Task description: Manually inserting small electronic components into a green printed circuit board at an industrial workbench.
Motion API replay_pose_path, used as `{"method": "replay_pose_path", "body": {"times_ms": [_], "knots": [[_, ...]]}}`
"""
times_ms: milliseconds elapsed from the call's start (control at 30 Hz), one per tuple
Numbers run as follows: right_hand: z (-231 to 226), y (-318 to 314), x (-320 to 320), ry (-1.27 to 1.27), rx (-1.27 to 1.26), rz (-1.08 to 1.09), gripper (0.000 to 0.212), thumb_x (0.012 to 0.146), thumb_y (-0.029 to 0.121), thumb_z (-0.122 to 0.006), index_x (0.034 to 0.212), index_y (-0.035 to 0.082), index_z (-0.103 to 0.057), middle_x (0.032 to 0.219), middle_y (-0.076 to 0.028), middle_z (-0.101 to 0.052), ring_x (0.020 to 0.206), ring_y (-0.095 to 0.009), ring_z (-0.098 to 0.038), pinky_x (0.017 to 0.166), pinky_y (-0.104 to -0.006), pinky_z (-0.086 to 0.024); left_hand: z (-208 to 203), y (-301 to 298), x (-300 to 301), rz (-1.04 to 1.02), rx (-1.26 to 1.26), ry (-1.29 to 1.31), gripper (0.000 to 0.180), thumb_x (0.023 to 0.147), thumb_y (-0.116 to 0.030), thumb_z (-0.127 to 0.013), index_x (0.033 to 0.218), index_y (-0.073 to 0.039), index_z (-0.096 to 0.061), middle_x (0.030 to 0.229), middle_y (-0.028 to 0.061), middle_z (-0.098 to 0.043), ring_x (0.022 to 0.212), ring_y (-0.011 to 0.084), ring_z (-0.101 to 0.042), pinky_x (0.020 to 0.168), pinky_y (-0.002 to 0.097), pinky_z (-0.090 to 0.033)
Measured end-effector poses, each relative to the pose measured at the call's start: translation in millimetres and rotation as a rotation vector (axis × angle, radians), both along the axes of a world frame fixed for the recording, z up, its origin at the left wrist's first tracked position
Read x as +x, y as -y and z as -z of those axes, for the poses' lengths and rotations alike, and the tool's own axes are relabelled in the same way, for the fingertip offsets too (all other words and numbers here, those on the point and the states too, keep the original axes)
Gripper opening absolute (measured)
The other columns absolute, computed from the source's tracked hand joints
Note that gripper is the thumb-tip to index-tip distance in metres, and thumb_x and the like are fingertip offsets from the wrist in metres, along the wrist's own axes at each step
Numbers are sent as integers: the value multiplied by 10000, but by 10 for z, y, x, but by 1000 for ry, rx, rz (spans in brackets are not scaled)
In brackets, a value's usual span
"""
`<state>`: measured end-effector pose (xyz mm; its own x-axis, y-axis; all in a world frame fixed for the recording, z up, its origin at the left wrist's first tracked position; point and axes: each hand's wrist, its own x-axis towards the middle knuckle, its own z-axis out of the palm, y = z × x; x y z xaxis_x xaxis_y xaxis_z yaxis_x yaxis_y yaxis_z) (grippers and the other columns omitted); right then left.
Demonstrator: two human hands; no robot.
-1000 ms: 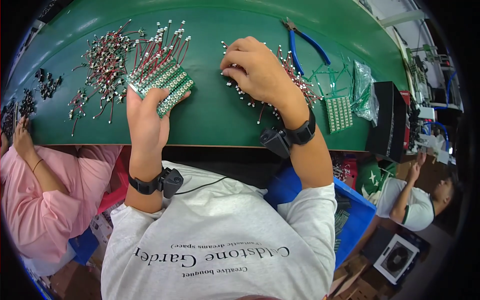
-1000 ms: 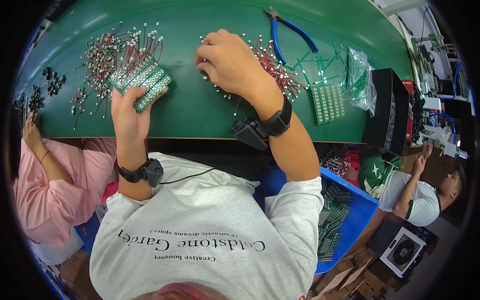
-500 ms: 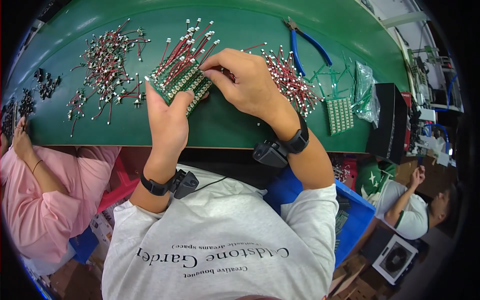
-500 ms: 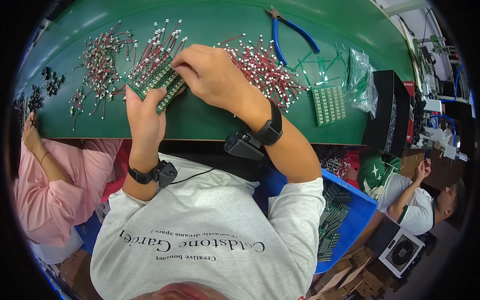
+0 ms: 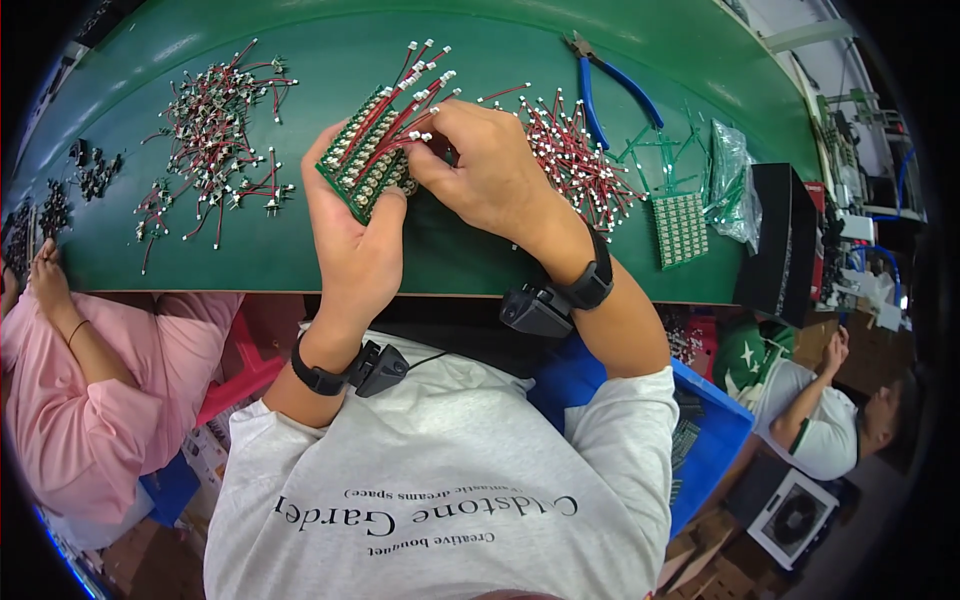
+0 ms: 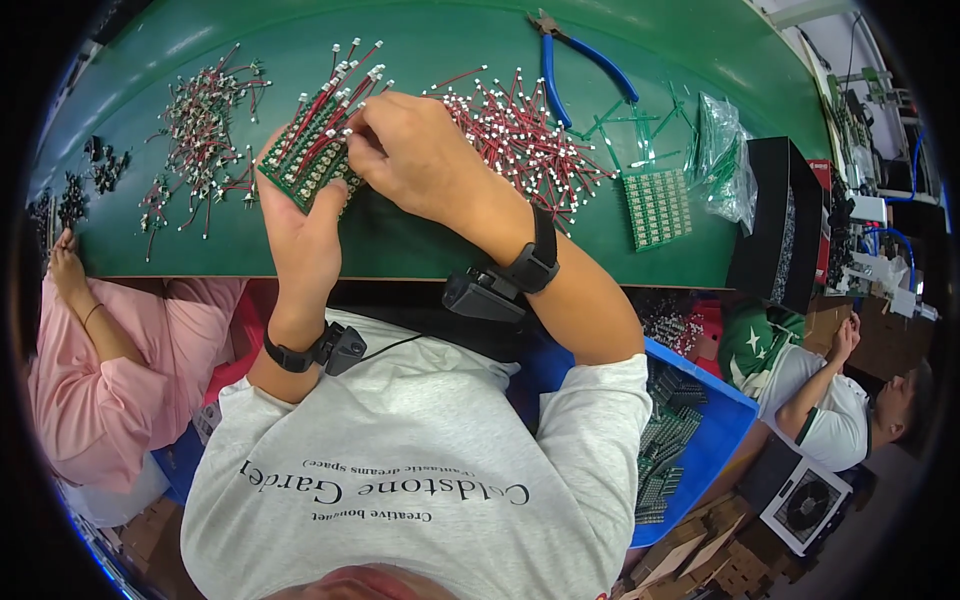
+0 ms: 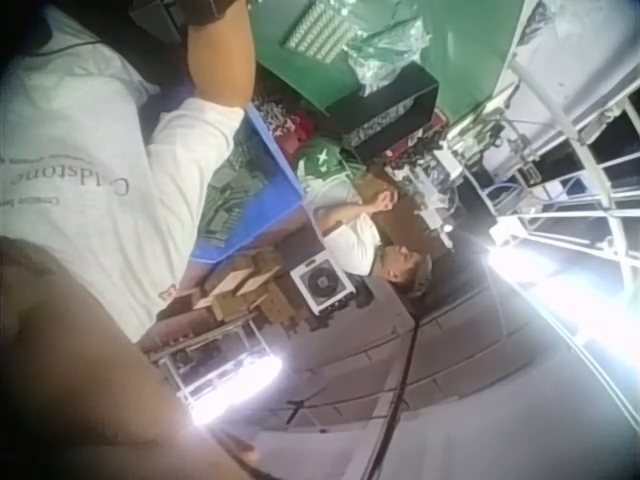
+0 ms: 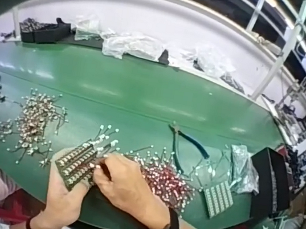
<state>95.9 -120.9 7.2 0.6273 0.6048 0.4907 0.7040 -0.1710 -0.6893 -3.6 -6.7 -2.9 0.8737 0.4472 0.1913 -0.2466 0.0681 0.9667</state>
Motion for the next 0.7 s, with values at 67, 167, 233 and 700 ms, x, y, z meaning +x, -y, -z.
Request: {"method": "replay_pose_path", "body": {"times_ms": [67,167,233,700], "knots": [[-10,-6,-17,-47,-10,13,120,766,55,-638,824,-48,-619,743,-191,-620,681,-358,-626,638,-417,-512,10,14,3,6,45,10,582,805,137,-477,1347,15,-303,1233,130,-491,1105,163,-537,954,298,-453],[-17,-7,-32,-88,5,26,153,763,70,-634,837,-62,-622,745,-203,-628,678,-370,-628,643,-421,-514,22,28,9,-3,73,26,579,809,133,-470,1350,21,-299,1238,137,-491,1119,171,-532,977,302,-435],[-16,-2,-47,-66,-21,81,133,759,87,-655,822,-28,-637,738,-155,-656,598,-270,-637,557,-339,-508,28,33,8,6,136,39,578,809,131,-460,1353,24,-296,1245,143,-491,1128,175,-528,993,307,-419],[23,-52,-116,40,-58,143,135,716,60,-685,786,-34,-618,729,-173,-623,637,-328,-629,585,-399,-512,68,50,16,11,191,47,581,806,136,-433,1358,26,-287,1257,153,-481,1143,188,-520,1007,316,-408]]}}
